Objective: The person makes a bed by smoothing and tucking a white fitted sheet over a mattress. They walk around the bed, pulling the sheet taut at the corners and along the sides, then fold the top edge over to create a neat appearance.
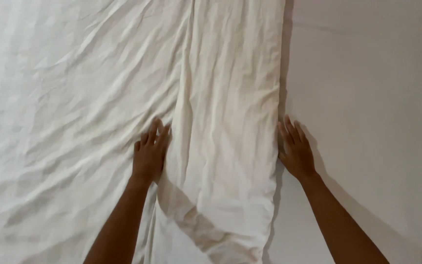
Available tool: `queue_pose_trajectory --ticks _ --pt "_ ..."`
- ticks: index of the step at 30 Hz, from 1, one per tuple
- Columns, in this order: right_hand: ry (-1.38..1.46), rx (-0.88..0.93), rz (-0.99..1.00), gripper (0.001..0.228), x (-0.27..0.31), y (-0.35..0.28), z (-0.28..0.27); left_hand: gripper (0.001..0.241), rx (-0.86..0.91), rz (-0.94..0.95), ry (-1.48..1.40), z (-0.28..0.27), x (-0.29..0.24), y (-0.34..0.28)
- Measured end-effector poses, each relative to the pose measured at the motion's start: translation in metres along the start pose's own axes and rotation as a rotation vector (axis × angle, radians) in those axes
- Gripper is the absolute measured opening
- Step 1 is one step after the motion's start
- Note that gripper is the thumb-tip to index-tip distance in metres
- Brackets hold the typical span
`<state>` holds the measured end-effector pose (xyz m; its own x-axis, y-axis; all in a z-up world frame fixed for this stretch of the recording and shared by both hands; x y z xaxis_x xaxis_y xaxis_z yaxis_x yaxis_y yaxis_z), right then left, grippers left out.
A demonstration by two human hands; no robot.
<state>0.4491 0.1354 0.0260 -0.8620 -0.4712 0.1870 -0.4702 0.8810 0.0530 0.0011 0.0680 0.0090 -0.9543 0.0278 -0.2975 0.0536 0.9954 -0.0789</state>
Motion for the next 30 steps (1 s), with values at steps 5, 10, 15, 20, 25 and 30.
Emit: queue_pose_trajectory --ticks 5,10,15,20,25,30 --pt "-0.068 -0.022 -0.088 0.082 -0.028 0.063 0.0 0.069 -0.085 0.063 0.129 -0.022 -0.012 0.057" --pt "-0.171 0.004 -0.198 0.075 -0.036 0.105 -0.001 0.07 -0.095 0.211 0.05 -0.049 -0.027 0.1" --pt "-0.154 0.126 -0.293 0.075 -0.026 0.108 -0.003 0.064 -0.134 0.351 0.236 -0.046 -0.001 0.109" --pt "-0.187 0.174 -0.25 0.082 -0.02 0.108 -0.009 0.062 -0.091 0.253 0.249 -0.04 -0.001 0.112" --pt "-0.227 0.143 -0.24 0.079 -0.024 0.106 -0.007 0.067 -0.056 0.153 0.227 -0.034 -0.001 0.11" --pt "-0.262 0.187 -0.266 0.081 -0.019 0.099 -0.015 0.067 0.003 0.249 0.058 -0.03 0.009 0.091"
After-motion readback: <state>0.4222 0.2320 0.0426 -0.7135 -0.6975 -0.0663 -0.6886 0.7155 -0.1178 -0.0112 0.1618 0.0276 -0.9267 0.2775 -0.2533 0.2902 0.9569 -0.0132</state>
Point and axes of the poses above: each hand's wrist, its own y-axis towards the middle knuckle, its own z-axis out of the palm, x = y × z, the point moved 1 cm from there along y, towards the middle knuckle, and after that the axes turned 13 degrees about x, right-handed, at the moved point
